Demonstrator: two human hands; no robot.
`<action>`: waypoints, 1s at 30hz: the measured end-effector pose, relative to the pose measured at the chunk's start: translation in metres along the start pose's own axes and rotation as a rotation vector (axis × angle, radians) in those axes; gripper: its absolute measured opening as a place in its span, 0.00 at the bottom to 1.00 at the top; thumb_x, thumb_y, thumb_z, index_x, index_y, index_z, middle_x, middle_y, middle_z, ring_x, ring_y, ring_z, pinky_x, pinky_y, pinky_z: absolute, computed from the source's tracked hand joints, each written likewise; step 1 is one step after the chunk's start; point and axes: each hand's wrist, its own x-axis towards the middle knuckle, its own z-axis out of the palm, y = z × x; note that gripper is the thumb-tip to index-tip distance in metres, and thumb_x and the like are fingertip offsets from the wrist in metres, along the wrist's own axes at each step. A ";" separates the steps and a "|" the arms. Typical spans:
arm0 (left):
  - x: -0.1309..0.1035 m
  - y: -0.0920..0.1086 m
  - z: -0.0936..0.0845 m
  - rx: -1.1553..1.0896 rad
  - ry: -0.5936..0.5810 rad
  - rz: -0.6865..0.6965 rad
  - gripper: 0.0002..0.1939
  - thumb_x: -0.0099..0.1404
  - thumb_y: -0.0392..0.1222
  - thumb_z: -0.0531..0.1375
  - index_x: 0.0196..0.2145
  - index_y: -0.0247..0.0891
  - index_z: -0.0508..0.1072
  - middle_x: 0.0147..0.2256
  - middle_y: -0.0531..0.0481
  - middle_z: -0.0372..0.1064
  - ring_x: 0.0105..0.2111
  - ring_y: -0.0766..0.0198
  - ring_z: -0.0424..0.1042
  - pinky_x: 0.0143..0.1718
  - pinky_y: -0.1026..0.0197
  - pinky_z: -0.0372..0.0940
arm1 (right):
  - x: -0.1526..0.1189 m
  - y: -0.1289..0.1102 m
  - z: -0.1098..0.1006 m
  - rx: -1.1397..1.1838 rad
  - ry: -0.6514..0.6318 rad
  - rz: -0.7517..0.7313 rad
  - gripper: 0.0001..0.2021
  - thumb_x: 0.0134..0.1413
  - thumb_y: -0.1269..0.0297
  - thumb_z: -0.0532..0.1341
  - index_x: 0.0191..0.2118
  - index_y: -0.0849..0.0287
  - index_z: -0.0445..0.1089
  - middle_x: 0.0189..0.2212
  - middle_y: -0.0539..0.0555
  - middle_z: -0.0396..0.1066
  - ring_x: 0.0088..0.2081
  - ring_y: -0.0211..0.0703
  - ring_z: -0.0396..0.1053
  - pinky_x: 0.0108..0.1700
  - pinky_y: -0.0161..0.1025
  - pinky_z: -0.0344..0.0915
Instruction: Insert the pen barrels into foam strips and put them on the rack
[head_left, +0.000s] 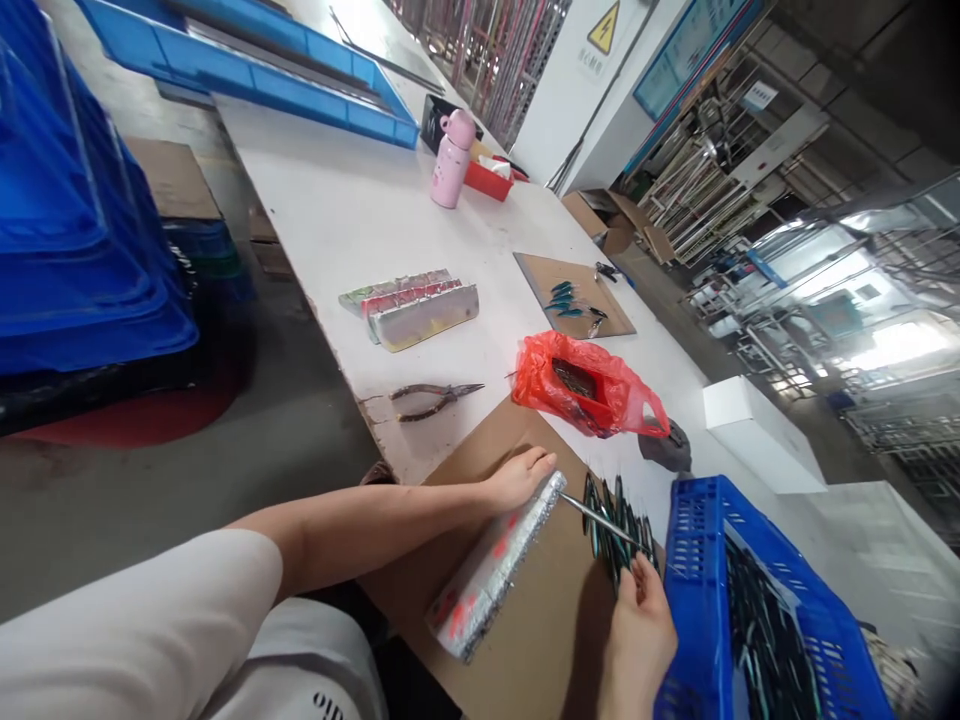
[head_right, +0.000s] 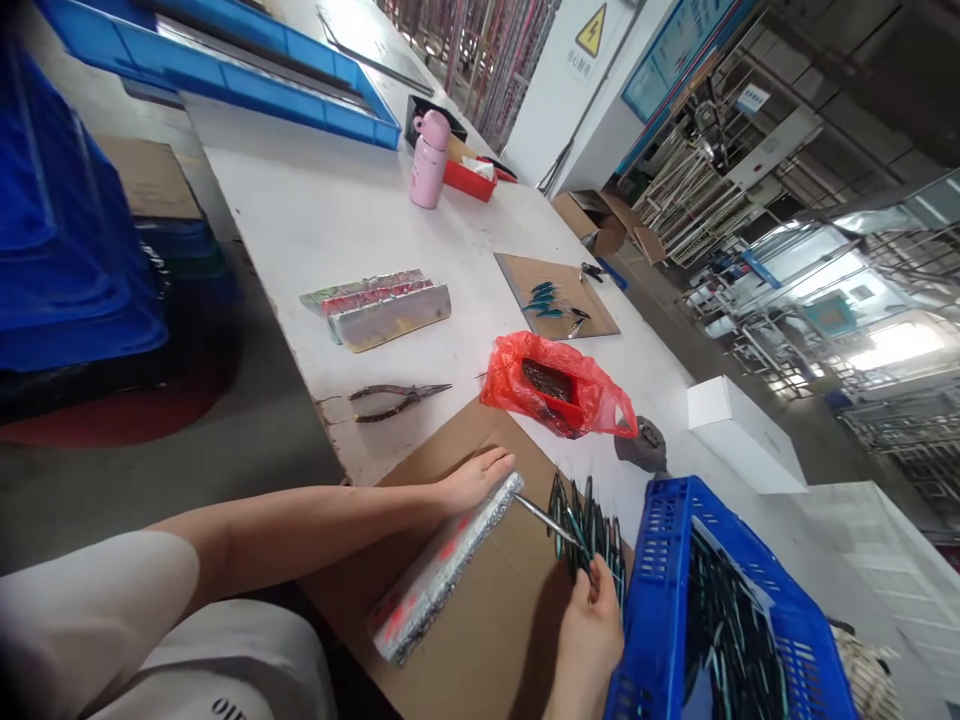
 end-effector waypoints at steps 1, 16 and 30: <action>0.000 0.000 0.000 -0.016 0.009 0.000 0.23 0.65 0.57 0.38 0.30 0.37 0.60 0.26 0.54 0.58 0.27 0.67 0.58 0.30 0.65 0.58 | 0.009 0.005 -0.010 -0.065 0.023 0.011 0.15 0.30 0.65 0.65 0.33 0.55 0.72 0.24 0.47 0.68 0.25 0.38 0.64 0.33 0.40 0.65; 0.000 -0.005 0.002 -0.011 0.030 -0.003 0.23 0.64 0.57 0.40 0.37 0.37 0.63 0.32 0.51 0.63 0.32 0.65 0.63 0.34 0.64 0.60 | -0.014 0.014 -0.016 0.172 0.068 0.116 0.11 0.34 0.51 0.59 0.26 0.48 0.68 0.24 0.46 0.70 0.26 0.43 0.70 0.27 0.44 0.70; 0.000 -0.001 0.006 0.057 0.014 -0.031 0.20 0.65 0.53 0.42 0.39 0.37 0.65 0.34 0.49 0.66 0.32 0.65 0.65 0.34 0.64 0.60 | -0.076 -0.047 0.085 1.001 -0.125 0.597 0.06 0.48 0.61 0.59 0.34 0.54 0.69 0.32 0.44 0.74 0.39 0.31 0.69 0.44 0.30 0.65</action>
